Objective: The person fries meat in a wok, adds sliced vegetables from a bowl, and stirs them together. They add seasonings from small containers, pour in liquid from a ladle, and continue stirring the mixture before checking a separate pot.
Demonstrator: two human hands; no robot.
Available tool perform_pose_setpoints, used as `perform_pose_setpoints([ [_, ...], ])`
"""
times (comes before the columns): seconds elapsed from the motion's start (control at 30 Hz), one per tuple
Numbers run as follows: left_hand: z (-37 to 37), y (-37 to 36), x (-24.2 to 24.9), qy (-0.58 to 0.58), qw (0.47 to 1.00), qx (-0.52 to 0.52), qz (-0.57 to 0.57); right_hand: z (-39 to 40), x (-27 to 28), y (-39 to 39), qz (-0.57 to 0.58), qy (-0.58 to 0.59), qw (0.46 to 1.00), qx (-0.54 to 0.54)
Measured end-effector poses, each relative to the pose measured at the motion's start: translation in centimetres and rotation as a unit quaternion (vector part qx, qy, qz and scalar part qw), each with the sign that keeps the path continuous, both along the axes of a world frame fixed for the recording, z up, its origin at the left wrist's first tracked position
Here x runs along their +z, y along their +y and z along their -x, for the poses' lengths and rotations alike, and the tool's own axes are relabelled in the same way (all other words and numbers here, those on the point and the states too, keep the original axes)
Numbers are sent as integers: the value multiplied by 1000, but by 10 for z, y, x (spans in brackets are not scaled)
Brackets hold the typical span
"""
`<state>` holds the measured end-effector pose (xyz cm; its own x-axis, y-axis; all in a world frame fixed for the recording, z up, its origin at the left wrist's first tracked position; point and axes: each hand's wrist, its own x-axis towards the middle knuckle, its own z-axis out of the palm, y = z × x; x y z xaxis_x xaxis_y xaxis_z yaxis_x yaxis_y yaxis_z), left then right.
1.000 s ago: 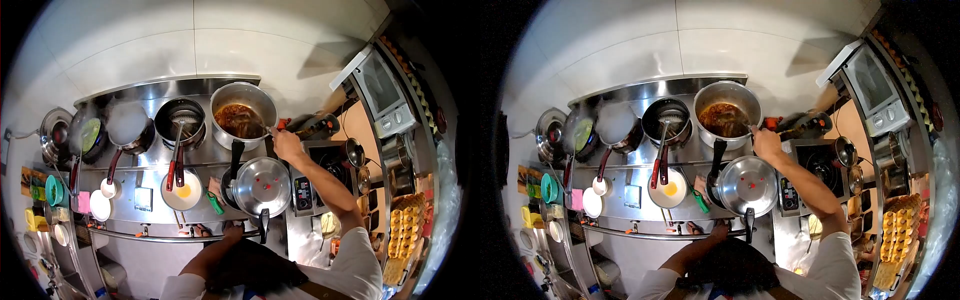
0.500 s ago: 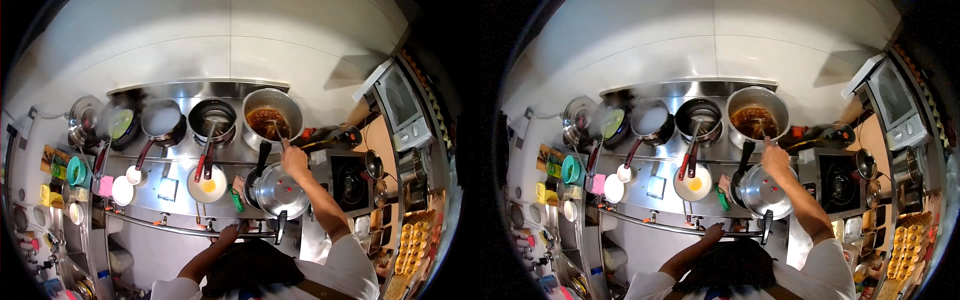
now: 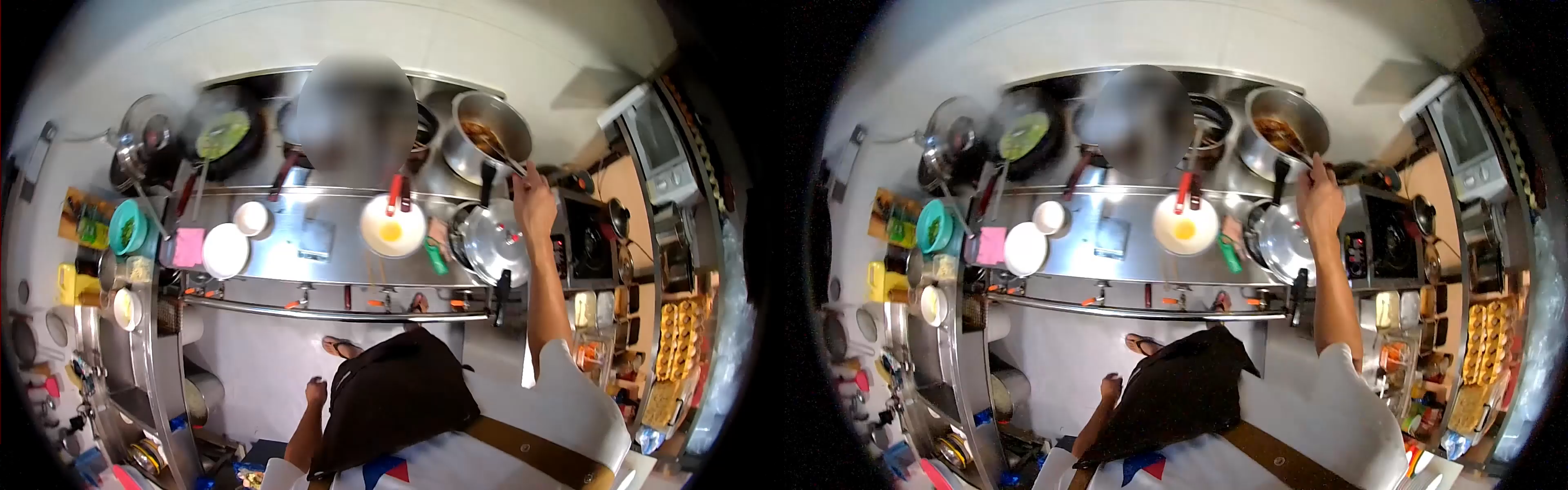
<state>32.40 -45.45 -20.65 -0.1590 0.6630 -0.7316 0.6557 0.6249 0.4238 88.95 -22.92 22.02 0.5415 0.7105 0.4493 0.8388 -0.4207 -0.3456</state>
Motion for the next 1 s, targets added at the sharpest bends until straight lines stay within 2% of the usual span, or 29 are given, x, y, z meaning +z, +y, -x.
perform_pose_setpoints([
  [0.03,31,-13,-8,-4,1000,7,10,21,-4,2,-9,35,999,7],
  [0.07,52,-17,17,13,999,9,40,41,-6,5,-25,43,998,35],
  [0.1,77,-24,14,61,997,23,50,59,-11,10,-8,34,999,40],
  [0.17,123,-34,13,113,993,-25,-30,99,-19,19,-25,50,995,78],
  [0.2,141,-33,11,114,993,-19,-35,118,-25,25,-63,68,990,109],
  [0.27,158,-20,21,11,976,216,-25,158,-31,38,-58,106,985,127],
  [0.3,168,-21,18,10,974,224,-29,175,-33,44,-46,103,983,147],
  [0.37,183,-19,6,1,972,209,-105,213,-25,57,51,165,971,166],
  [0.4,179,-14,12,-55,952,287,-91,224,-34,68,81,143,971,173],
  [0.43,176,-9,14,-87,943,302,-104,233,-54,81,111,121,970,178],
  [0.5,167,5,19,-130,935,318,-86,251,-84,100,89,147,969,178],
  [0.53,164,12,25,-173,925,327,-85,257,-86,108,123,142,972,140],
  [0.63,164,33,47,-240,899,359,-68,235,-122,129,107,113,983,99],
  [0.7,178,36,50,-246,889,381,-57,216,-162,146,104,157,972,138],
  [0.73,188,35,44,-251,884,391,-49,227,-161,150,128,238,955,124],
  [0.77,200,32,42,-255,881,397,-40,240,-170,156,112,253,952,130],
  [0.8,211,25,45,-282,874,384,-94,246,-210,169,89,318,935,134],
  [0.83,225,27,61,-246,921,283,-107,252,-247,179,62,380,913,134],
  [0.87,240,22,62,-283,918,199,-196,275,-236,181,81,499,855,115],
  [0.9,245,30,83,-254,927,219,-169,308,-216,187,95,607,783,95],
  [0.93,274,36,64,-180,945,-11,-274,332,-204,197,72,638,762,80],
  [0.97,300,40,53,-99,896,-241,-359,352,-197,204,50,668,740,62],
  [1.0,313,51,56,-104,894,-256,-353,366,-195,217,43,669,740,44],
])
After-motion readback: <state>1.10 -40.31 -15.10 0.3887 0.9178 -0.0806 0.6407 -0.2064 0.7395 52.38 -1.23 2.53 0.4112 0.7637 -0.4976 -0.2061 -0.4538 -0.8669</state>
